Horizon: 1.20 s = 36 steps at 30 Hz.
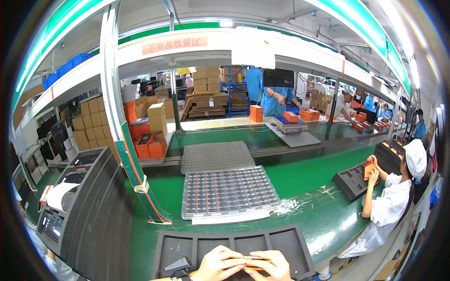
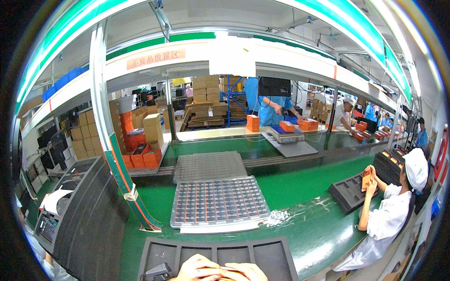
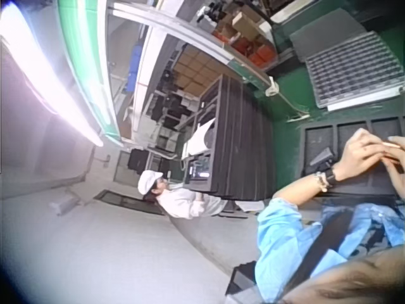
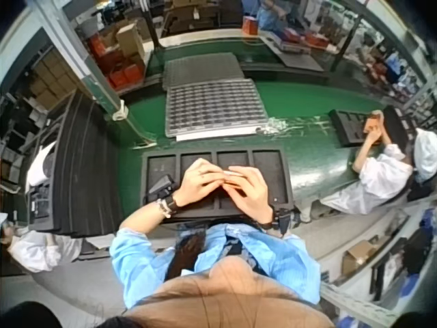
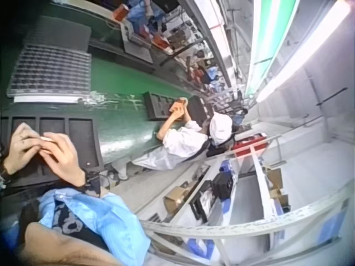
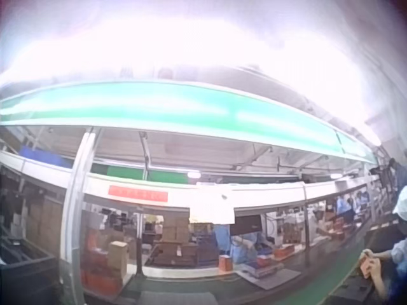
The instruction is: Picking up items from a tray and placing them into a protective foam slot for packaging.
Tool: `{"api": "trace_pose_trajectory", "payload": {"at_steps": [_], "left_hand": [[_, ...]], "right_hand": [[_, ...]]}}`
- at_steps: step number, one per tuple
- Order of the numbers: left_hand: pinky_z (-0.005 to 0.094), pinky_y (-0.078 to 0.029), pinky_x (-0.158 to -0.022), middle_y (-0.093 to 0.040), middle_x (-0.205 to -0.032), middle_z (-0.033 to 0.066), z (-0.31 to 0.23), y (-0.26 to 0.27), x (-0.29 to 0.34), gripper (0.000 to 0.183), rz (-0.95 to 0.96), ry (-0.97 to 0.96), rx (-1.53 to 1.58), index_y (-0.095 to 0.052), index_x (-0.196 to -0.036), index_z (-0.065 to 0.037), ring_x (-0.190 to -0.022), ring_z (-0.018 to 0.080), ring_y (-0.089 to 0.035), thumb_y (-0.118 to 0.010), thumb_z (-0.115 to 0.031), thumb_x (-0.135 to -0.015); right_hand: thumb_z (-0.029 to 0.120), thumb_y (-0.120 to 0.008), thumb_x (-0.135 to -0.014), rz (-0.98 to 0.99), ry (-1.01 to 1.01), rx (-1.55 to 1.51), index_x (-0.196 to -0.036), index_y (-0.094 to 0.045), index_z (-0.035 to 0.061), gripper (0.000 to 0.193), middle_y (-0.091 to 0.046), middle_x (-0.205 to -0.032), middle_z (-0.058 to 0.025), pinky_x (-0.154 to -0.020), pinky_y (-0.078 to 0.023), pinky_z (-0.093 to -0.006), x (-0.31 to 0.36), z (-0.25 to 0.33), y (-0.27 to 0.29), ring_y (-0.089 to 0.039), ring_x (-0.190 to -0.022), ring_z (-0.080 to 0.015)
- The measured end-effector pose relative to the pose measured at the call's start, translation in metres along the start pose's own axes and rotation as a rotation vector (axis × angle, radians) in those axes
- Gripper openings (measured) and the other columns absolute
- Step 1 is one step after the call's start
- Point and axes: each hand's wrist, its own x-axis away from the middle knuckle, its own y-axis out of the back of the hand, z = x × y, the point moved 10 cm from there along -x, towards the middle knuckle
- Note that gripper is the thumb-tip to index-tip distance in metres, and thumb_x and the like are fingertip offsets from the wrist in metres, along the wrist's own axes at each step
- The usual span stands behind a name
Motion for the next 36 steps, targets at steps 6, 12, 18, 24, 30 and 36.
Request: {"api": "trace_pose_trajectory", "payload": {"at_steps": [6, 12, 18, 24, 30, 36], "left_hand": [[0.0371, -0.053, -0.077, -0.071, -0.102, 0.0068, 0.004, -0.007, 0.003, 0.018, 0.071, 0.033, -0.025, -0.073, -0.099, -0.008, -0.088, 0.0282, -0.064, -0.076, -0.012, -0.082], [0.0361, -0.053, -0.076, -0.071, -0.1, 0.0059, 0.001, -0.004, 0.002, 0.02, 0.078, 0.047, -0.009, -0.075, -0.103, -0.01, -0.086, 0.0268, -0.063, -0.076, -0.012, -0.083], [0.0358, -0.053, -0.075, -0.071, -0.099, 0.0053, 0.002, -0.005, 0.002, 0.02, 0.09, 0.042, -0.016, -0.075, -0.103, -0.012, -0.085, 0.0263, -0.063, -0.075, -0.013, -0.083], [0.0361, -0.053, -0.075, -0.071, -0.099, 0.0055, 0.004, -0.007, 0.0, 0.019, 0.097, 0.05, -0.015, -0.075, -0.102, -0.011, -0.085, 0.0265, -0.063, -0.075, -0.013, -0.084], [0.036, -0.053, -0.075, -0.071, -0.099, 0.0058, 0.004, -0.008, -0.001, 0.017, 0.105, 0.055, -0.008, -0.075, -0.101, -0.01, -0.086, 0.0266, -0.063, -0.074, -0.012, -0.084], [0.0364, -0.053, -0.074, -0.071, -0.099, 0.0062, 0.005, -0.008, -0.001, 0.017, 0.095, 0.043, -0.005, -0.074, -0.1, -0.009, -0.085, 0.0267, -0.063, -0.075, -0.01, -0.083]], "right_hand": [[-0.002, -0.079, -0.074, -0.022, -0.04, -0.151, -0.088, -0.068, 0.0027, 0.018, -0.071, -0.1, -0.0119, -0.077, -0.053, -0.0366, -0.004, -0.002, -0.01, -0.066, -0.088, -0.03], [-0.002, -0.061, -0.096, -0.106, -0.399, -0.463, -0.091, -0.054, 0.0014, 0.01, -0.071, -0.102, -0.0167, -0.081, -0.053, -0.0278, 0.027, -0.058, 0.01, -0.067, -0.09, -0.0164], [0.001, -0.058, -0.099, -0.111, -0.597, -0.558, -0.093, -0.047, 0.0033, 0.013, -0.071, -0.103, -0.0167, -0.074, -0.051, -0.0245, 0.05, -0.095, 0.018, -0.062, -0.08, -0.0108], [-0.002, -0.065, -0.094, -0.05, -0.552, -0.58, -0.094, -0.052, 0.001, 0.014, -0.07, -0.101, -0.0161, -0.08, -0.054, -0.0283, 0.056, -0.092, 0.016, -0.066, -0.09, -0.0157], [-0.003, -0.074, -0.087, 0.011, -0.445, -0.441, -0.089, -0.06, -0.0006, 0.014, -0.071, -0.095, -0.014, -0.079, -0.055, -0.0298, 0.05, -0.07, 0.026, -0.068, -0.09, -0.0171], [-0.006, -0.07, -0.088, -0.091, -0.521, -0.553, -0.091, -0.056, 0.0006, 0.016, -0.069, -0.098, -0.0146, -0.081, -0.053, -0.0294, 0.067, -0.091, 0.027, -0.067, -0.09, -0.0176]]}}
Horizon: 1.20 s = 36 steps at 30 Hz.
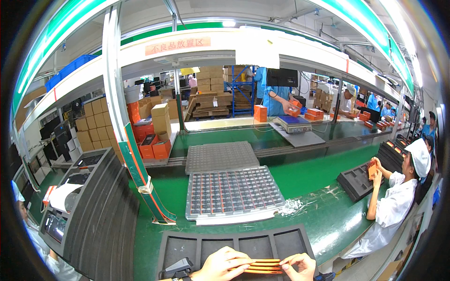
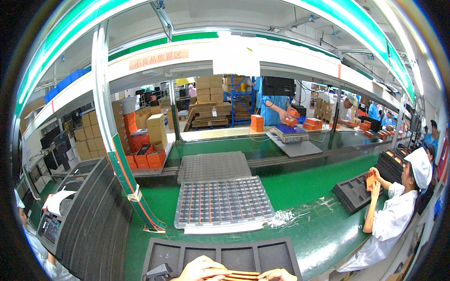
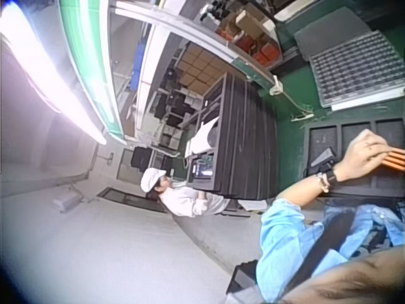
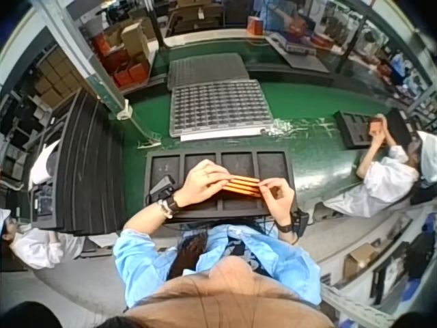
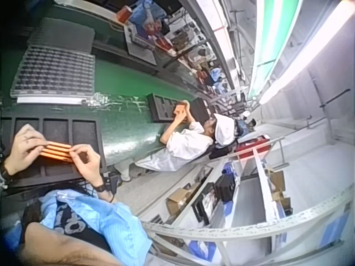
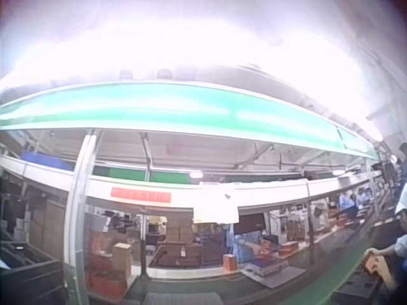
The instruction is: Picking up items from a tray and placing them into a protective foam slot for packaging.
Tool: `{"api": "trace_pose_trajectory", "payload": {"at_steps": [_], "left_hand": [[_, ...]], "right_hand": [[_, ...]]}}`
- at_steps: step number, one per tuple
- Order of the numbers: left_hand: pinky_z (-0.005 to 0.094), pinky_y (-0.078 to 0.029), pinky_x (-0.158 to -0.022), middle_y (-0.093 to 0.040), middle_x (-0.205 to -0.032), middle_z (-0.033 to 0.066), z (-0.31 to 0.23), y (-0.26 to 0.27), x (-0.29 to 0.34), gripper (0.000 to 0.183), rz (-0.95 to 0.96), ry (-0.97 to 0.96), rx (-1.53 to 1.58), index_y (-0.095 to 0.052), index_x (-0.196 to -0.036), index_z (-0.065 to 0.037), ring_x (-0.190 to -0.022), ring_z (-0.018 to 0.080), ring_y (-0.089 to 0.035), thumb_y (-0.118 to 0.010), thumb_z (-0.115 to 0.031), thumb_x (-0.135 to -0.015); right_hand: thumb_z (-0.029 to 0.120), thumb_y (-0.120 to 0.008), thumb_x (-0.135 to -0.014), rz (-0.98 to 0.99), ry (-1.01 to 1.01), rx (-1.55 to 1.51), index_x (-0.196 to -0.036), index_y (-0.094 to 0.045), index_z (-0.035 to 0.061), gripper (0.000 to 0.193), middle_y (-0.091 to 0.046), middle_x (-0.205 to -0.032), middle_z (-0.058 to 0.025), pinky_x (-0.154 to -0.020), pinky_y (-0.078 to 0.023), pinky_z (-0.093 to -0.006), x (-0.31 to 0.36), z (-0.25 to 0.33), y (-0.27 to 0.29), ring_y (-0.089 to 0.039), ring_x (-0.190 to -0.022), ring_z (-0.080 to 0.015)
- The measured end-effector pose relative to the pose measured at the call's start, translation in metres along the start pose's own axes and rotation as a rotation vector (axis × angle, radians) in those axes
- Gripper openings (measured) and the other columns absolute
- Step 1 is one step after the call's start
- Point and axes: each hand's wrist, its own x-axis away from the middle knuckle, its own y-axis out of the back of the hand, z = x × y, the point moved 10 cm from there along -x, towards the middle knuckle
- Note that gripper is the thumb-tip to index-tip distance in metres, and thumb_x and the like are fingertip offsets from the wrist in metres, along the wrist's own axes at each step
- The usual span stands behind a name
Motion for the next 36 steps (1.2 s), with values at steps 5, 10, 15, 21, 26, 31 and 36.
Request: {"api": "trace_pose_trajectory", "payload": {"at_steps": [5, 10, 15, 21, 26, 31, 36], "left_hand": [[0.0363, -0.052, -0.074, -0.071, -0.099, 0.0058, -0.003, 0.001, 0.0, 0.017, -0.006, -0.012, -0.005, -0.074, -0.1, -0.009, -0.084, 0.0265, -0.062, -0.074, -0.01, -0.083], [0.0363, -0.052, -0.074, -0.071, -0.099, 0.0056, -0.001, 0.001, 0.0, 0.017, -0.004, -0.006, -0.003, -0.074, -0.1, -0.009, -0.084, 0.0264, -0.062, -0.074, -0.01, -0.083], [0.0362, -0.052, -0.074, -0.071, -0.099, 0.0057, -0.001, 0.001, 0.0, 0.016, -0.005, -0.005, 0.011, -0.074, -0.099, -0.009, -0.083, 0.0264, -0.062, -0.074, -0.01, -0.083], [0.0359, -0.052, -0.074, -0.071, -0.098, 0.0056, -0.003, 0.001, 0.0, 0.016, -0.008, -0.015, 0.003, -0.074, -0.1, -0.009, -0.083, 0.0262, -0.062, -0.074, -0.009, -0.084], [0.0359, -0.052, -0.074, -0.071, -0.098, 0.0052, -0.004, 0.002, -0.001, 0.016, -0.005, -0.015, -0.002, -0.074, -0.1, -0.01, -0.084, 0.0263, -0.062, -0.074, -0.009, -0.084], [0.0362, -0.052, -0.073, -0.071, -0.098, 0.0057, -0.004, 0.002, 0.0, 0.016, -0.009, -0.013, 0.001, -0.074, -0.1, -0.01, -0.083, 0.0264, -0.062, -0.074, -0.01, -0.084], [0.0364, -0.053, -0.073, -0.071, -0.098, 0.0059, -0.003, 0.003, 0.0, 0.015, -0.013, -0.01, 0.007, -0.074, -0.099, -0.009, -0.083, 0.0264, -0.062, -0.074, -0.011, -0.084]], "right_hand": [[-0.007, -0.07, -0.088, -0.027, 0.032, -0.013, -0.091, -0.056, 0.001, 0.017, -0.069, -0.098, -0.0148, -0.083, -0.053, -0.03, 0.004, 0.004, 0.001, -0.066, -0.091, -0.0185], [-0.01, -0.071, -0.086, -0.111, 0.087, 0.046, -0.091, -0.056, 0.0012, 0.02, -0.068, -0.096, -0.0146, -0.082, -0.053, -0.0305, 0.013, 0.011, -0.001, -0.066, -0.09, -0.0183], [-0.008, -0.075, -0.082, -0.091, 0.199, 0.185, -0.087, -0.058, 0.001, 0.019, -0.069, -0.091, -0.0151, -0.078, -0.053, -0.032, 0.017, 0.021, -0.016, -0.067, -0.085, -0.0207], [-0.007, -0.075, -0.084, -0.134, 0.162, 0.112, -0.086, -0.059, 0.0013, 0.018, -0.069, -0.092, -0.0132, -0.08, -0.053, -0.0315, 0.015, 0.017, -0.014, -0.067, -0.086, -0.0191], [-0.007, -0.074, -0.084, -0.11, 0.136, 0.11, -0.086, -0.059, 0.0011, 0.018, -0.069, -0.093, -0.013, -0.081, -0.053, -0.0319, 0.015, 0.012, -0.016, -0.066, -0.087, -0.0185], [-0.007, -0.075, -0.083, -0.096, 0.138, 0.106, -0.087, -0.059, 0.0009, 0.018, -0.069, -0.092, -0.013, -0.082, -0.053, -0.0324, 0.016, 0.011, -0.016, -0.066, -0.087, -0.0188], [-0.006, -0.075, -0.084, -0.092, 0.136, 0.132, -0.087, -0.059, 0.0009, 0.017, -0.069, -0.092, -0.0129, -0.083, -0.053, -0.0325, 0.013, 0.015, -0.017, -0.066, -0.087, -0.019]]}}
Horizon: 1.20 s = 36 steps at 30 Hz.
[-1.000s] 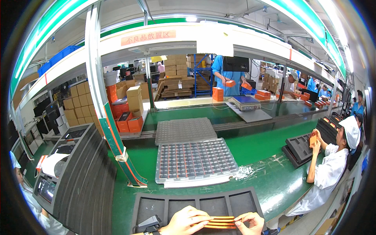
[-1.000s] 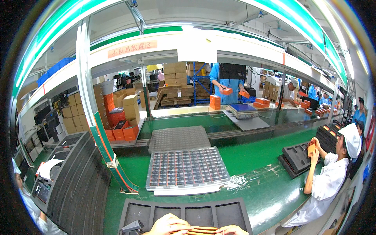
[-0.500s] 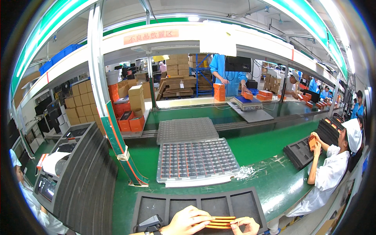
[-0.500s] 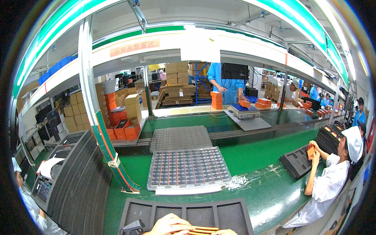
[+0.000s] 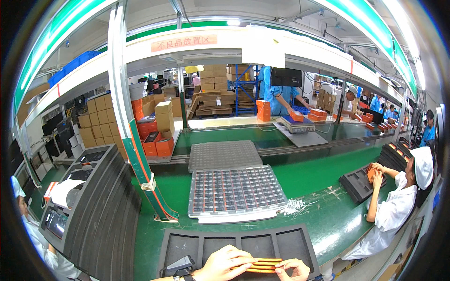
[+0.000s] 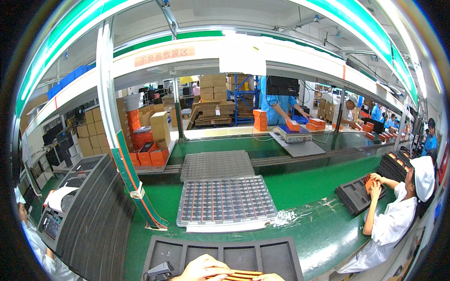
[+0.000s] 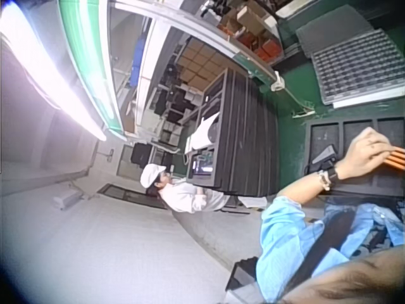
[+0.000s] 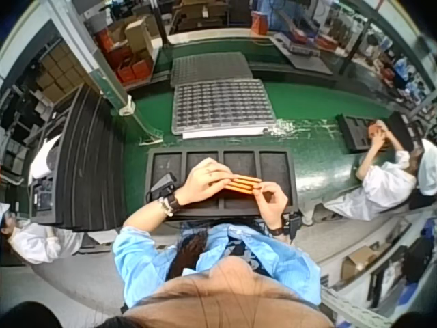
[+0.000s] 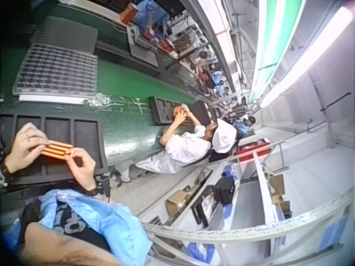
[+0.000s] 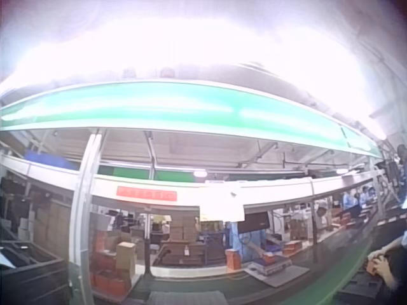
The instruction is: Picking up items from a tray and placing them into a protective foam slot for packaging.
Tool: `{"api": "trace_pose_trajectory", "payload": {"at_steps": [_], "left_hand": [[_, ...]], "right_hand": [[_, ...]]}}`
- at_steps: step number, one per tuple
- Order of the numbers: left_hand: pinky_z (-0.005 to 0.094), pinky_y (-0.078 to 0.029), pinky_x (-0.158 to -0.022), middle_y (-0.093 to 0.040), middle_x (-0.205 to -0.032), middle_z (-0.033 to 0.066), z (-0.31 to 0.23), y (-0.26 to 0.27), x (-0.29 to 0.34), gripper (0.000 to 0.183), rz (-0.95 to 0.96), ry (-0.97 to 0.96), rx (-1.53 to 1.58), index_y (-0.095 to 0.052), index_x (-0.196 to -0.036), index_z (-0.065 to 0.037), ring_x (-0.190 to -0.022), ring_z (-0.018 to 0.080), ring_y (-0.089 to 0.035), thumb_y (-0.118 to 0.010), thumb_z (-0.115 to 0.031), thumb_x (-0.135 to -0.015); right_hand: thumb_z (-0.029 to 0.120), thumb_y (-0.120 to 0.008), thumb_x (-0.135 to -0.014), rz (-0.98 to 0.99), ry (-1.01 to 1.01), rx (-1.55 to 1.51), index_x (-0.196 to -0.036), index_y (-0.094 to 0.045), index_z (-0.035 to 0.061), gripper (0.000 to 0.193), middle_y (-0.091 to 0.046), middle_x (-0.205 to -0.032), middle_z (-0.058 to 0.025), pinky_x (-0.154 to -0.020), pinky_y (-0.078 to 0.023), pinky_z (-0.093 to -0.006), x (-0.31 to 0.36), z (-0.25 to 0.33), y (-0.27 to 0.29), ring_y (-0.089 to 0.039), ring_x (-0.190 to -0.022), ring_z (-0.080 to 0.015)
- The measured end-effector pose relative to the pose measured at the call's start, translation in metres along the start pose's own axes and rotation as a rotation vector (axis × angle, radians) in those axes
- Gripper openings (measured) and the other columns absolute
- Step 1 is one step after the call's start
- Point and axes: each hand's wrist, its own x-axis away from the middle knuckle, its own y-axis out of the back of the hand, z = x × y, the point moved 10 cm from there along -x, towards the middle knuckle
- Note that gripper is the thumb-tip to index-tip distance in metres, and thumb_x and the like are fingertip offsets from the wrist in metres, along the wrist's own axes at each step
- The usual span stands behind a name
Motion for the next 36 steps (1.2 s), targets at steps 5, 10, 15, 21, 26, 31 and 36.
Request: {"api": "trace_pose_trajectory", "payload": {"at_steps": [5, 10, 15, 21, 26, 31, 36], "left_hand": [[0.036, -0.053, -0.073, -0.071, -0.097, 0.0051, -0.001, -0.001, -0.001, 0.015, 0.007, 0.0, -0.007, -0.074, -0.099, -0.01, -0.083, 0.0262, -0.062, -0.074, -0.011, -0.084], [0.0359, -0.053, -0.073, -0.071, -0.097, 0.0048, 0.0, 0.0, -0.001, 0.015, 0.005, 0.007, -0.005, -0.074, -0.099, -0.01, -0.083, 0.026, -0.062, -0.074, -0.011, -0.084], [0.0359, -0.052, -0.073, -0.071, -0.098, 0.0051, -0.001, 0.0, 0.001, 0.014, 0.003, 0.003, -0.012, -0.074, -0.098, -0.01, -0.083, 0.0259, -0.062, -0.074, -0.012, -0.084], [0.0357, -0.052, -0.075, -0.071, -0.098, 0.0056, -0.001, -0.003, -0.001, 0.015, 0.021, 0.008, 0.012, -0.074, -0.098, -0.009, -0.084, 0.026, -0.063, -0.074, -0.01, -0.084], [0.0359, -0.051, -0.077, -0.071, -0.098, 0.0057, 0.0, 0.002, -0.006, 0.019, 0.017, 0.023, 0.018, -0.075, -0.101, -0.009, -0.086, 0.0255, -0.064, -0.074, -0.009, -0.082], [0.0313, -0.051, -0.078, -0.073, -0.093, -0.0015, 0.018, -0.014, 0.001, 0.018, 0.109, 0.045, -0.063, -0.078, -0.102, -0.015, -0.084, 0.0161, -0.065, -0.077, -0.016, -0.084], [0.0304, -0.05, -0.077, -0.073, -0.097, -0.0016, 0.015, -0.016, 0.003, 0.026, 0.118, 0.008, -0.08, -0.076, -0.108, -0.015, -0.085, 0.0158, -0.065, -0.078, -0.023, -0.084]], "right_hand": [[-0.007, -0.074, -0.084, -0.01, -0.009, -0.008, -0.087, -0.059, 0.0007, 0.017, -0.069, -0.092, -0.0128, -0.083, -0.053, -0.0324, 0.001, -0.004, 0.002, -0.065, -0.086, -0.0182], [-0.007, -0.074, -0.085, -0.016, -0.048, -0.033, -0.087, -0.059, 0.0005, 0.017, -0.069, -0.093, -0.0128, -0.082, -0.052, -0.0316, 0.001, -0.009, 0.002, -0.065, -0.087, -0.0178], [-0.007, -0.073, -0.085, -0.017, -0.046, -0.036, -0.087, -0.058, 0.0005, 0.017, -0.069, -0.093, -0.0131, -0.082, -0.052, -0.0312, 0.003, -0.009, 0.002, -0.065, -0.087, -0.0178], [-0.007, -0.073, -0.085, 0.001, -0.072, -0.055, -0.088, -0.059, 0.0003, 0.017, -0.069, -0.095, -0.0142, -0.085, -0.052, -0.0323, 0.004, -0.01, 0.003, -0.066, -0.09, -0.0188], [-0.009, -0.076, -0.082, 0.015, -0.093, -0.04, -0.09, -0.06, 0.0001, 0.02, -0.07, -0.098, -0.0145, -0.086, -0.054, -0.033, 0.002, -0.02, 0.0, -0.068, -0.093, -0.02], [-0.005, -0.08, -0.079, 0.031, -0.003, 0.074, -0.087, -0.063, 0.0001, 0.02, -0.073, -0.094, -0.0151, -0.08, -0.056, -0.0326, -0.011, 0.003, 0.003, -0.071, -0.088, -0.0222], [-0.006, -0.078, -0.078, 0.07, 0.058, 0.09, -0.086, -0.063, -0.0003, 0.018, -0.073, -0.093, -0.0158, -0.079, -0.056, -0.0328, -0.015, 0.012, 0.002, -0.072, -0.088, -0.0244]]}}
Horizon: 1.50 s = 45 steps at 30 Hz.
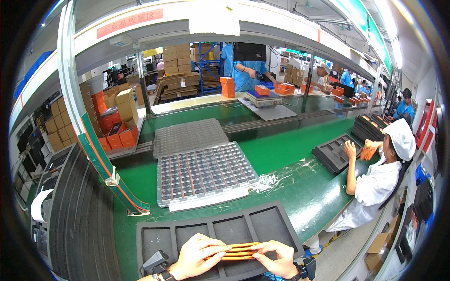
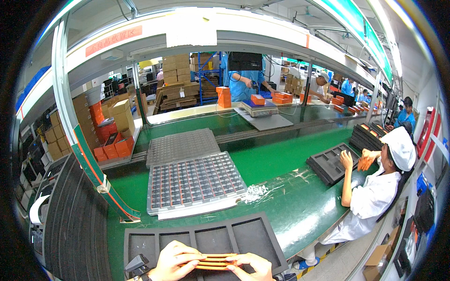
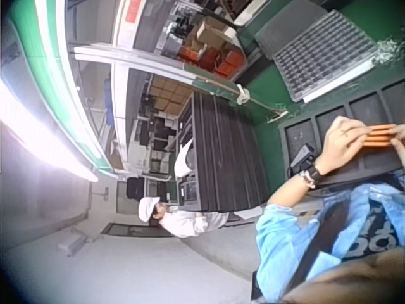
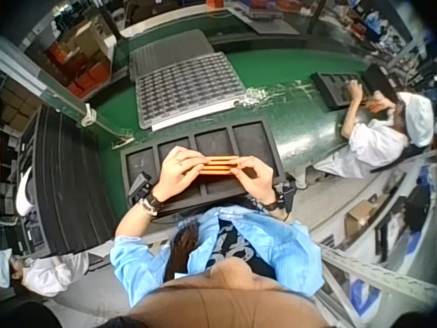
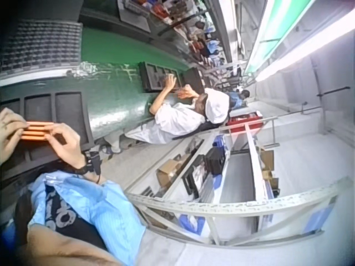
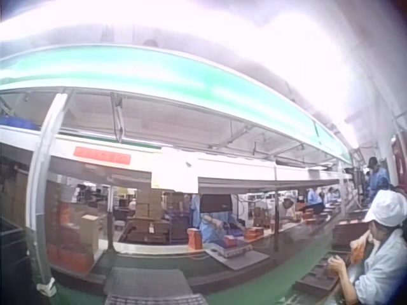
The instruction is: Picking up items from a tray and placing them into a protective foam slot for packaging.
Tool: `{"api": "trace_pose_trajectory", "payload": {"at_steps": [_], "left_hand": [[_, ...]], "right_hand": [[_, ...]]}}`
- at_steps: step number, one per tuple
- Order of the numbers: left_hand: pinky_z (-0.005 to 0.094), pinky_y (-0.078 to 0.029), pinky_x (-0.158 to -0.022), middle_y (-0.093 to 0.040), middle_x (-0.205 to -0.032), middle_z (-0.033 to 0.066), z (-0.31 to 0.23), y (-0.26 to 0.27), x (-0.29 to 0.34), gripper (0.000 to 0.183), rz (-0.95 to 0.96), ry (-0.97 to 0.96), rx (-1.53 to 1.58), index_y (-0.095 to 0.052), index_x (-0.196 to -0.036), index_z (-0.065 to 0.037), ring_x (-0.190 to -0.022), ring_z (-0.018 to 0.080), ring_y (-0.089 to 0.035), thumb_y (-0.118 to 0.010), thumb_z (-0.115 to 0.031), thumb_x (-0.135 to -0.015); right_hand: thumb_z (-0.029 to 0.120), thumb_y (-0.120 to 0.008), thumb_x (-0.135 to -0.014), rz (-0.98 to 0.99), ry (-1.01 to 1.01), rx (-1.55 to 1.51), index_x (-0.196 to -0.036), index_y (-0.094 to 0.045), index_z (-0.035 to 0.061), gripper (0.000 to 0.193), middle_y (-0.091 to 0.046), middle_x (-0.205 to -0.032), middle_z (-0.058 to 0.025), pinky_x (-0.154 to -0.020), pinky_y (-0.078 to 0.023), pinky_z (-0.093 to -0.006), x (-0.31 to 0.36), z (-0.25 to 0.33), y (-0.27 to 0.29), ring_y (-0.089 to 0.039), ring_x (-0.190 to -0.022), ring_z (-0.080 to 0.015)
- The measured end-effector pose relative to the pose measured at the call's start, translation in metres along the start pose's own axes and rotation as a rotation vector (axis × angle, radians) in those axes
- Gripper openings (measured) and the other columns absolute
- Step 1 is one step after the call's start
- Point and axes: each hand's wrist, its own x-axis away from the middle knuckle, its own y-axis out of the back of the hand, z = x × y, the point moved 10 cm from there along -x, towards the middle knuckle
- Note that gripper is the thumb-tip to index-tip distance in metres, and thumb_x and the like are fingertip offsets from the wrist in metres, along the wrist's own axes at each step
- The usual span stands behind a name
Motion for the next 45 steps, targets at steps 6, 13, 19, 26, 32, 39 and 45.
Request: {"api": "trace_pose_trajectory", "payload": {"at_steps": [6, 13, 19, 26, 32, 39, 45], "left_hand": [[0.0364, -0.051, -0.078, -0.071, -0.098, 0.0056, -0.008, 0.014, -0.005, 0.018, -0.081, 0.032, 0.107, -0.075, -0.1, -0.01, -0.087, 0.0255, -0.064, -0.074, -0.009, -0.082], [0.0314, -0.051, -0.076, -0.072, -0.103, -0.0013, 0.003, 0.004, 0.002, 0.023, -0.029, -0.001, 0.065, -0.075, -0.108, -0.017, -0.082, 0.0174, -0.063, -0.076, -0.016, -0.085], [0.0314, -0.051, -0.077, -0.072, -0.103, -0.0011, 0.002, 0.003, 0.003, 0.023, -0.035, -0.013, 0.088, -0.075, -0.108, -0.016, -0.083, 0.0179, -0.063, -0.076, -0.016, -0.085], [0.0313, -0.051, -0.077, -0.072, -0.102, -0.0007, 0.008, 0.002, 0.007, 0.022, -0.049, 0.015, 0.092, -0.075, -0.107, -0.016, -0.084, 0.0182, -0.064, -0.076, -0.017, -0.085], [0.0308, -0.051, -0.077, -0.072, -0.101, -0.0012, 0.008, 0.002, 0.002, 0.022, -0.03, 0.046, 0.097, -0.076, -0.107, -0.016, -0.083, 0.0182, -0.064, -0.076, -0.017, -0.085], [0.0365, -0.051, -0.078, -0.071, -0.098, 0.0055, -0.007, 0.015, -0.006, 0.017, -0.107, 0.039, 0.12, -0.074, -0.099, -0.01, -0.087, 0.0258, -0.064, -0.073, -0.008, -0.083], [0.0369, -0.051, -0.077, -0.071, -0.098, 0.0059, -0.013, 0.017, -0.004, 0.016, -0.104, 0.028, 0.072, -0.074, -0.099, -0.009, -0.086, 0.0262, -0.064, -0.071, -0.008, -0.083]], "right_hand": [[-0.007, -0.075, -0.081, 0.003, -0.069, -0.124, -0.085, -0.06, 0.0021, 0.018, -0.073, -0.096, -0.0179, -0.077, -0.056, -0.0333, 0.009, -0.026, 0.008, -0.071, -0.085, -0.0235], [-0.008, -0.071, -0.085, 0.11, -0.113, -0.185, -0.084, -0.051, 0.004, 0.023, -0.072, -0.097, -0.0235, -0.081, -0.057, -0.0374, 0.016, -0.045, 0.008, -0.071, -0.092, -0.0254], [-0.012, -0.07, -0.085, 0.017, -0.163, -0.372, -0.096, -0.054, 0.0019, 0.023, -0.071, -0.093, -0.0247, -0.071, -0.06, -0.034, 0.023, -0.046, 0.004, -0.072, -0.086, -0.0241], [-0.008, -0.076, -0.08, 0.006, -0.039, 0.087, -0.09, -0.065, -0.0009, 0.017, -0.073, -0.089, -0.0155, -0.074, -0.056, -0.0328, 0.015, -0.017, 0.003, -0.071, -0.083, -0.0242], [-0.01, -0.077, -0.077, -0.077, 0.15, 0.123, -0.091, -0.066, 0.0012, 0.022, -0.072, -0.085, -0.014, -0.068, -0.055, -0.0343, 0.015, 0.005, 0.001, -0.069, -0.077, -0.026], [-0.006, -0.079, -0.076, -0.076, 0.3, 0.211, -0.097, -0.065, 0.0034, 0.027, -0.074, -0.092, -0.0139, -0.072, -0.056, -0.0366, 0.026, 0.014, -0.002, -0.069, -0.08, -0.0306], [0.001, -0.082, -0.074, -0.037, 0.299, 0.265, -0.103, -0.061, 0.0043, 0.035, -0.072, -0.102, -0.0177, -0.077, -0.055, -0.0409, 0.032, 0.015, -0.005, -0.068, -0.087, -0.0356]]}}
